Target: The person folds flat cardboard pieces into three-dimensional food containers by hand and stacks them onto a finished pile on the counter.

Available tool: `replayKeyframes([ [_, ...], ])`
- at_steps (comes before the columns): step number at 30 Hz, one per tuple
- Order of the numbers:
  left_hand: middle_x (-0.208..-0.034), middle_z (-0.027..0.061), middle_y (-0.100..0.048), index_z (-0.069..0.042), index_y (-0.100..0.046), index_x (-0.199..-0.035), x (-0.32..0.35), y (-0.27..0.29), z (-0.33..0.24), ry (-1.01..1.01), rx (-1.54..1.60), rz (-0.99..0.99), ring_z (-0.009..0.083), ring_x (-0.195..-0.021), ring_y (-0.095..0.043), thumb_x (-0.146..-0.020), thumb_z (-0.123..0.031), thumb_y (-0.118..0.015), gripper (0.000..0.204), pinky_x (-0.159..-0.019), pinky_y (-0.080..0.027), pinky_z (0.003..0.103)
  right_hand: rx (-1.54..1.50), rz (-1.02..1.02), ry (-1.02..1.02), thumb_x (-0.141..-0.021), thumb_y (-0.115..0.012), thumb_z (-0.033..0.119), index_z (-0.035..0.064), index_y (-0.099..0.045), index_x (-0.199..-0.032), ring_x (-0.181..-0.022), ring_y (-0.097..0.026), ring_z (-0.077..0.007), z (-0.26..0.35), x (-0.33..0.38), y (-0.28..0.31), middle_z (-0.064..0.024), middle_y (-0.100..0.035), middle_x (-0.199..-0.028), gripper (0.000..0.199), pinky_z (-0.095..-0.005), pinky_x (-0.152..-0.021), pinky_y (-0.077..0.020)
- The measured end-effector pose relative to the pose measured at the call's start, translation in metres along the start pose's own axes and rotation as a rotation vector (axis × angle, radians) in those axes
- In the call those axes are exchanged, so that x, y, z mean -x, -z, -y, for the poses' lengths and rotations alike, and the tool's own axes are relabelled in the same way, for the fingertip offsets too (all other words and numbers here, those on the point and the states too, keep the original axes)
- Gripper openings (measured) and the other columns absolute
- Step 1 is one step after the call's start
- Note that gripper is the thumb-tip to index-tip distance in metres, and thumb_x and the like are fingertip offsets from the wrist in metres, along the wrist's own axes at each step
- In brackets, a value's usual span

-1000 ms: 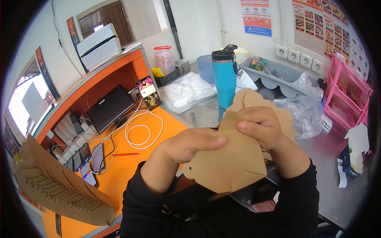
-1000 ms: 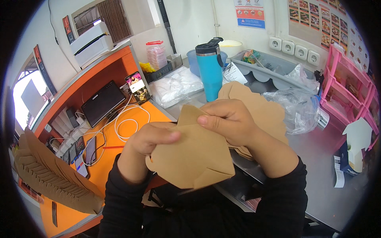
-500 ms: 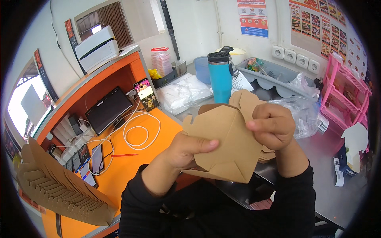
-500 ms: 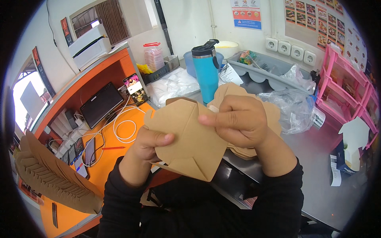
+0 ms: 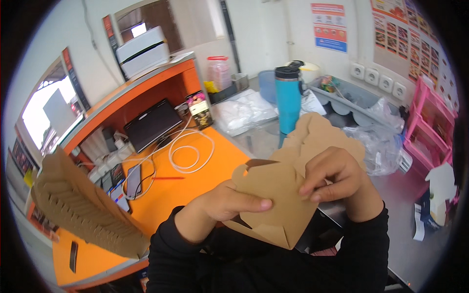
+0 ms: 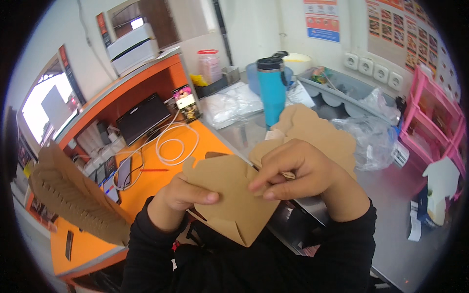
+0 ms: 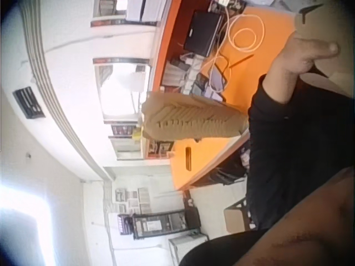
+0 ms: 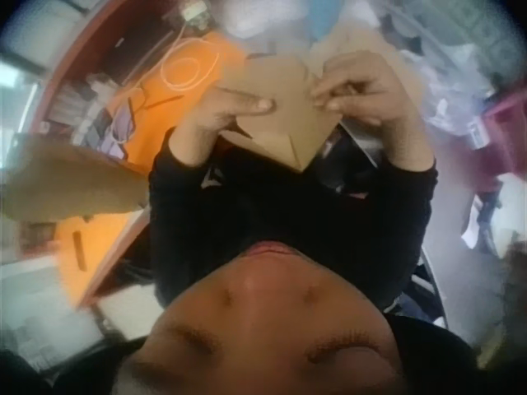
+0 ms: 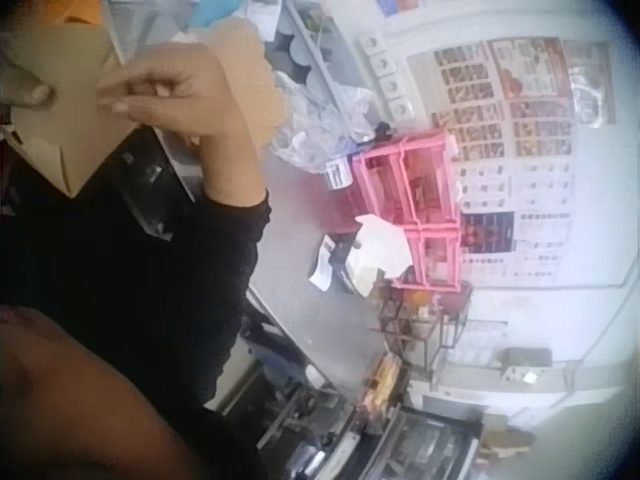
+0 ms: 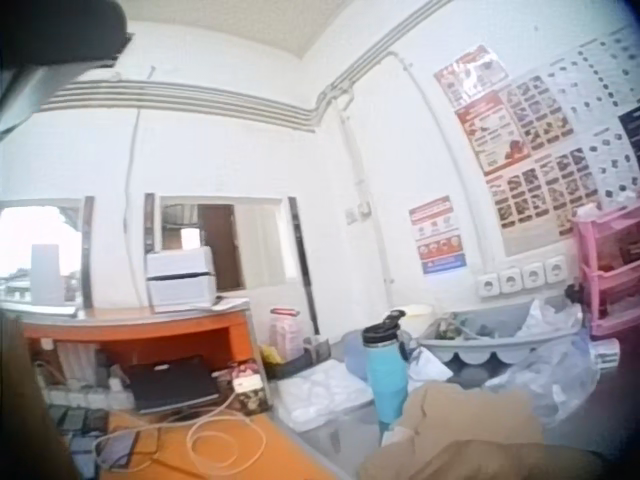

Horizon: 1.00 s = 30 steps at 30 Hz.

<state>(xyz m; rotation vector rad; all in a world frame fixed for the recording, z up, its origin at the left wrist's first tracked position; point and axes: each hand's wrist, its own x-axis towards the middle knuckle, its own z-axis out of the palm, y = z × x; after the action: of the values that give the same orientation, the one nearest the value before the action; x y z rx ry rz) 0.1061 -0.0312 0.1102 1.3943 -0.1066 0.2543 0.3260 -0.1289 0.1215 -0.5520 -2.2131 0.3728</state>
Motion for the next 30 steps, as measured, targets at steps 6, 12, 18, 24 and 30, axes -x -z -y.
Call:
replayKeyframes([
  [6,-0.112,0.0110,-0.050,-0.002,-0.034,-0.124,0.028,-0.010,0.005,0.183,-0.237,0.125,0.0194,-0.102,-0.049,-0.079,-0.016,-0.057,0.052,-0.085,-0.039,0.031,-0.781,0.022,-0.460,-0.058,-0.076,0.002,0.0088,-0.011,-0.135,-0.090,-0.049,-0.0125,-0.025,-0.010,-0.044,-0.0106,-0.043,-0.112,0.101,-0.0247,-0.074,-0.0417],
  [12,-0.107,0.0115,-0.051,-0.001,-0.037,-0.121,0.079,-0.042,-0.033,0.179,-0.432,0.125,0.0217,-0.096,-0.050,-0.083,-0.022,-0.053,0.046,-0.083,-0.038,0.032,-0.718,0.703,-0.229,-0.047,-0.085,0.018,0.0030,-0.002,-0.136,-0.125,-0.022,-0.0205,-0.033,-0.069,-0.080,-0.0159,-0.029,-0.131,0.122,-0.0348,-0.102,-0.0183],
  [18,-0.095,0.0118,-0.059,0.001,-0.044,-0.117,0.178,-0.078,-0.126,-1.012,-1.339,-0.740,0.0230,-0.086,-0.057,-0.077,-0.031,-0.060,0.053,-0.076,-0.044,0.033,-0.767,0.286,-0.199,-0.051,-0.082,0.020,-0.0024,-0.026,-0.128,-0.111,-0.044,-0.0211,-0.004,-0.162,-0.061,-0.0124,-0.043,-0.122,0.098,-0.0350,-0.092,-0.0364],
  [24,-0.117,0.0243,-0.046,-0.006,-0.061,-0.100,0.246,-0.042,-0.190,0.202,-2.049,-1.556,0.0330,-0.122,-0.029,-0.081,-0.034,-0.053,0.035,-0.103,-0.012,0.043,-0.720,-0.126,0.210,-0.070,-0.064,0.041,0.0042,-0.040,-0.120,-0.105,-0.049,-0.0166,0.005,-0.315,-0.071,-0.0069,-0.051,-0.112,0.066,-0.0334,-0.087,-0.0416],
  [30,-0.120,0.0169,-0.046,-0.009,-0.064,-0.093,0.262,-0.042,-0.179,-0.011,-1.867,-1.380,0.0316,-0.124,-0.022,-0.079,-0.025,-0.057,0.022,-0.104,-0.001,0.043,-0.804,-0.228,0.164,-0.071,-0.065,0.031,0.0057,-0.029,-0.122,-0.102,-0.049,-0.0200,0.015,-0.381,-0.167,-0.0105,-0.045,-0.112,0.068,-0.0337,-0.086,-0.0427],
])
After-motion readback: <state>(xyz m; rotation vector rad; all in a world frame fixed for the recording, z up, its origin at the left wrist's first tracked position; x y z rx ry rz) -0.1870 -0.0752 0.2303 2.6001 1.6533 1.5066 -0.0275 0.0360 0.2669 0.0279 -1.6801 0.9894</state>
